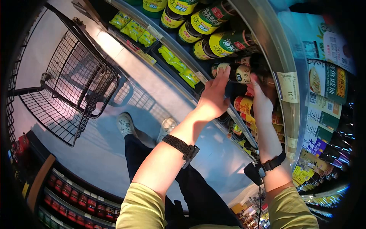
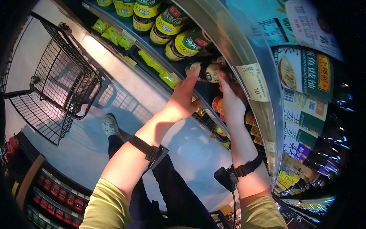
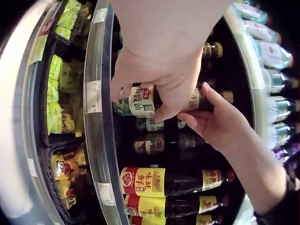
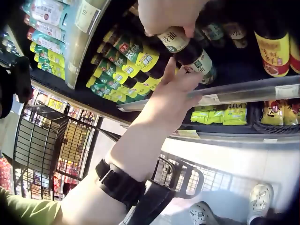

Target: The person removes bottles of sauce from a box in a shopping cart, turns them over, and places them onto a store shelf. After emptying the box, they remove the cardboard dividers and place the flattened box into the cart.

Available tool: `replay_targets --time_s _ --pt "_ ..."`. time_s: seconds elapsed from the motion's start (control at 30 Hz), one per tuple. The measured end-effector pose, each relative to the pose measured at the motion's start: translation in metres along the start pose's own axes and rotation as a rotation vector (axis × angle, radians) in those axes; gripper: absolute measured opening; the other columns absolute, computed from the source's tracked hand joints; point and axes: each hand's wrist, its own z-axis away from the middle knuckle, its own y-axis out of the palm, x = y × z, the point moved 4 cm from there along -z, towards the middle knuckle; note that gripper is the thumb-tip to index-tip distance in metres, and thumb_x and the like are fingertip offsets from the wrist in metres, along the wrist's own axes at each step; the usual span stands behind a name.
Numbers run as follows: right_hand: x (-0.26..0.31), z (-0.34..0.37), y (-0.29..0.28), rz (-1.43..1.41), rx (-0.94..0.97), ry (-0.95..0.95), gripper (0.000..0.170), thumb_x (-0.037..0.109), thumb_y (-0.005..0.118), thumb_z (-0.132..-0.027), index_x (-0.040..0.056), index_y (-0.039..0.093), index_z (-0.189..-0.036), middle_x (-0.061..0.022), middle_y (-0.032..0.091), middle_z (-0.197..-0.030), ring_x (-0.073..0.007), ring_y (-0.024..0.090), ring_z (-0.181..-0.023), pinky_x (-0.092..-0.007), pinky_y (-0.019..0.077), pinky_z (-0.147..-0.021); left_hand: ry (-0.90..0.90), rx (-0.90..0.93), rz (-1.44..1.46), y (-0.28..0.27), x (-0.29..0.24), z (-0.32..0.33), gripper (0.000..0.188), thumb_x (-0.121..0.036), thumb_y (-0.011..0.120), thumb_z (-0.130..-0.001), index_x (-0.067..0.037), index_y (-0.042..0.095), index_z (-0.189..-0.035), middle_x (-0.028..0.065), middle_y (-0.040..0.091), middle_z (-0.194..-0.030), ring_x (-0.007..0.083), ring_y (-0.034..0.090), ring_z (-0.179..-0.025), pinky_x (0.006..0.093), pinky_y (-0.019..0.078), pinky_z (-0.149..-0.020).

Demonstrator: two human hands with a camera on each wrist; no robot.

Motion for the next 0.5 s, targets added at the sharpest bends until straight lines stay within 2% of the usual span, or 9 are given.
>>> replay_targets --time_s 0.03,0.07,0.13,0.17,0.23,0.33,0.4,0.43,0.5 --pt "-0.001 -0.005 0.003 -0.033 0.052 -0.003 0.038 0.033 0.073 -0.083 -0.0015 0.062 -0.093 -0.006 0.063 -0.082 -0.0131 0.06 -0.08 -0.0274 0.047 -0.076 0.016 -0.005 0.001 0.0 0.001 -0.002 0.098 -0.002 0.066 -0.072 -0.02 0.009 -0.15 0.0167 0.018 -0.154 0.0438 0.034 -0.129 0.0439 0.0373 -0.105" --pt "0.003 -0.009 -0.002 0.07 0.05 -0.05 0.04 0.039 0.073 -0.081 0.0003 0.064 -0.088 -0.0054 0.063 -0.079 -0.0125 0.059 -0.078 -0.0263 0.045 -0.076 0.015 -0.011 0.005 0.002 0.003 -0.004 0.098 -0.002 0.066 -0.072 -0.02 0.009 -0.15 0.0167 0.018 -0.154 0.0438 0.034 -0.129 0.0439 0.0373 -0.105" --pt "0.005 -0.017 0.002 0.076 0.041 -0.116 0.042 0.041 0.072 -0.081 0.0006 0.064 -0.085 -0.0054 0.063 -0.076 -0.0126 0.059 -0.077 -0.0262 0.044 -0.075 0.114 -0.103 -0.006 0.003 0.003 -0.009 0.099 -0.002 0.068 -0.07 -0.015 0.011 -0.15 0.0281 0.026 -0.147 0.0473 0.035 -0.127 0.0457 0.0328 -0.105" --pt "0.007 -0.019 0.004 0.077 0.026 -0.179 0.043 0.043 0.072 -0.081 0.001 0.065 -0.082 -0.0055 0.062 -0.074 -0.0128 0.059 -0.076 -0.0261 0.043 -0.075 0.113 -0.107 -0.007 0.005 0.004 -0.009 0.099 -0.002 0.068 -0.07 -0.015 0.011 -0.15 0.0281 0.026 -0.147 0.0473 0.035 -0.127 0.0457 0.0328 -0.105" --pt "0.008 -0.02 0.008 0.078 0.018 -0.192 0.044 0.044 0.072 -0.08 0.0008 0.064 -0.083 -0.0052 0.062 -0.073 -0.0133 0.058 -0.076 -0.0262 0.0427 -0.074 0.055 -0.158 -0.052 0.007 0.002 -0.008 0.102 -0.002 0.068 -0.07 -0.017 0.007 -0.151 0.0358 0.022 -0.144 0.0513 0.036 -0.125 0.0471 0.0347 -0.104" --pt "0.008 -0.022 0.009 0.08 -0.008 -0.217 0.046 0.045 0.072 -0.08 0.0005 0.063 -0.083 -0.0048 0.061 -0.072 -0.0144 0.057 -0.074 -0.0263 0.042 -0.072 0.013 -0.126 -0.002 0.014 0.002 -0.012 0.105 -0.003 0.068 -0.069 -0.017 0.004 -0.151 0.0401 0.018 -0.143 0.0541 0.037 -0.122 0.0476 0.0359 -0.102" --pt "0.004 -0.022 0.008 0.018 -0.067 -0.247 0.043 0.04 0.073 -0.081 0.0009 0.061 -0.094 -0.003 0.061 -0.076 -0.0128 0.057 -0.073 -0.0244 0.042 -0.069 0.024 -0.122 0.038 0.015 0.004 -0.016 0.106 -0.003 0.068 -0.069 -0.017 0.003 -0.151 0.0397 0.018 -0.143 0.0547 0.036 -0.123 0.0467 0.0358 -0.103" --pt "0.006 -0.021 0.008 0.019 -0.067 -0.248 0.043 0.04 0.073 -0.081 0.0009 0.061 -0.094 -0.003 0.061 -0.076 -0.0128 0.057 -0.073 -0.0244 0.042 -0.069 0.032 -0.116 0.078 0.016 0.005 -0.018 0.106 -0.003 0.068 -0.068 -0.017 0.002 -0.151 0.0393 0.018 -0.144 0.0553 0.035 -0.123 0.0458 0.0358 -0.103" --pt "0.012 -0.018 0.012 -0.026 0.033 -0.183 0.039 0.031 0.072 -0.084 0.0016 0.057 -0.105 -0.0039 0.061 -0.083 -0.0119 0.057 -0.076 -0.0234 0.0433 -0.068 0.035 -0.105 0.128 0.018 0.007 -0.023 0.106 -0.003 0.067 -0.069 -0.015 0.001 -0.151 0.039 0.017 -0.144 0.0544 0.031 -0.126 0.0438 0.0344 -0.105"
